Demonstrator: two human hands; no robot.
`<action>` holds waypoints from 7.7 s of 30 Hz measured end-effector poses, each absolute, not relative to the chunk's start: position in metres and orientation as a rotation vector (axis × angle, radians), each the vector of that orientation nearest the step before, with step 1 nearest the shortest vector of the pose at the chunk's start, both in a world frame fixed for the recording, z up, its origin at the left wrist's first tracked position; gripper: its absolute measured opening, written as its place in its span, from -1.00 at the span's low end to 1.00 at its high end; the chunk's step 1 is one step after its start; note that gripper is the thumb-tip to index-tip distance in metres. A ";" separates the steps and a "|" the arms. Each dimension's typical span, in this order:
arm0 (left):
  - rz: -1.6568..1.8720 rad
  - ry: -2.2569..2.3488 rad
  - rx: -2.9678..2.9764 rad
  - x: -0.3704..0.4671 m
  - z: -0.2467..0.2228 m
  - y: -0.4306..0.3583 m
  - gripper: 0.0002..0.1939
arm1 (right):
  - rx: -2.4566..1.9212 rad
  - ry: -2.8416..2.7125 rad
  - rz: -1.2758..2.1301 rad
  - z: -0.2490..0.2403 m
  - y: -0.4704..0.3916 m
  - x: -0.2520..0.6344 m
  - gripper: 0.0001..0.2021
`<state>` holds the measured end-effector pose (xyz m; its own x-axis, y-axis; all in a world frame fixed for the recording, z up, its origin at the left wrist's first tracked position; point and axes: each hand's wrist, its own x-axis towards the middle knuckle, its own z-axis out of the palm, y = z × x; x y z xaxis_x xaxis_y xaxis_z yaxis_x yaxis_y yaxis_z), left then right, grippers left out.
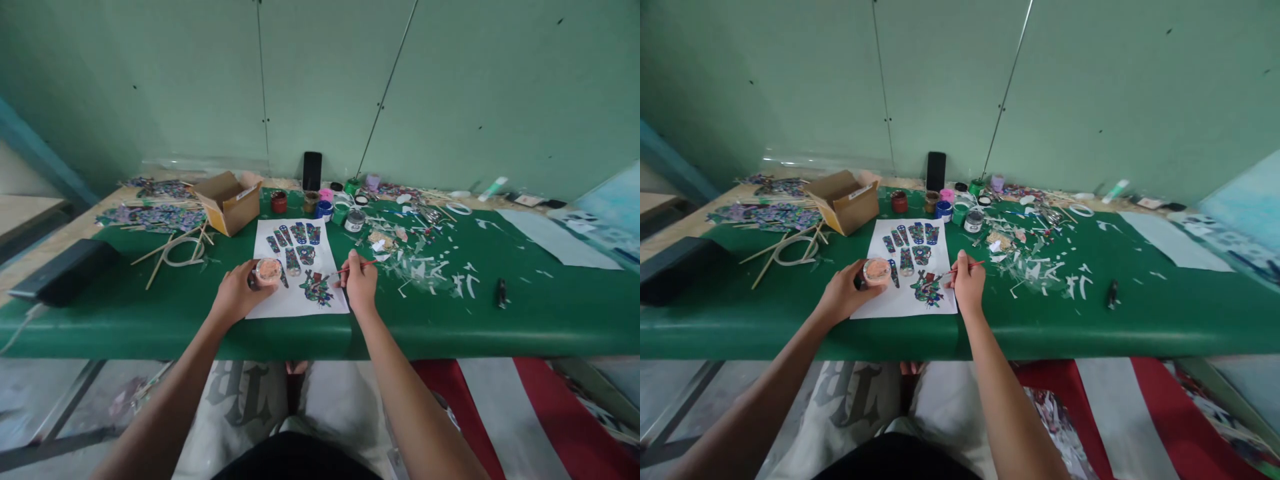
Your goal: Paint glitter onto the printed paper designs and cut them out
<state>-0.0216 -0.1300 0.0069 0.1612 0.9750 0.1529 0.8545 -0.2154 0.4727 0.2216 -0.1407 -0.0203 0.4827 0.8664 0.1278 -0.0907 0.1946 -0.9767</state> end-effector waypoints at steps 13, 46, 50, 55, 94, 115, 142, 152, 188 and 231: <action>0.598 1.789 2.199 -0.023 0.002 -0.126 -0.42 | -1.153 -0.791 0.842 -0.022 -0.137 0.223 -0.45; 0.593 1.730 2.136 -0.020 0.003 -0.126 -0.50 | -1.023 -0.641 0.885 -0.026 -0.139 0.235 -0.49; 0.580 1.736 2.126 -0.019 0.005 -0.127 -0.51 | -1.010 -0.653 0.906 -0.025 -0.137 0.233 -0.48; 0.578 1.741 2.131 -0.019 0.004 -0.127 -0.50 | -1.004 -0.650 0.922 -0.023 -0.136 0.232 -0.48; 0.694 1.910 1.999 -0.012 0.000 -0.119 -0.46 | -1.014 -0.834 1.032 -0.025 -0.134 0.235 -0.51; 0.731 1.862 1.963 -0.013 0.000 -0.120 -0.50 | -1.079 -0.743 0.992 -0.027 -0.134 0.234 -0.53; 0.656 1.888 1.972 -0.012 0.007 -0.124 -0.47 | -1.045 -0.727 1.003 -0.023 -0.133 0.233 -0.54; 0.636 1.888 2.003 -0.014 0.005 -0.124 -0.46 | -1.049 -0.724 1.005 -0.023 -0.131 0.232 -0.54; 0.642 1.857 2.008 -0.016 0.005 -0.124 -0.53 | -1.073 -0.783 0.941 -0.029 -0.131 0.230 -0.48; 0.835 1.587 2.030 -0.022 0.002 -0.128 -0.50 | -1.074 -1.196 0.812 0.020 -0.159 0.182 -0.51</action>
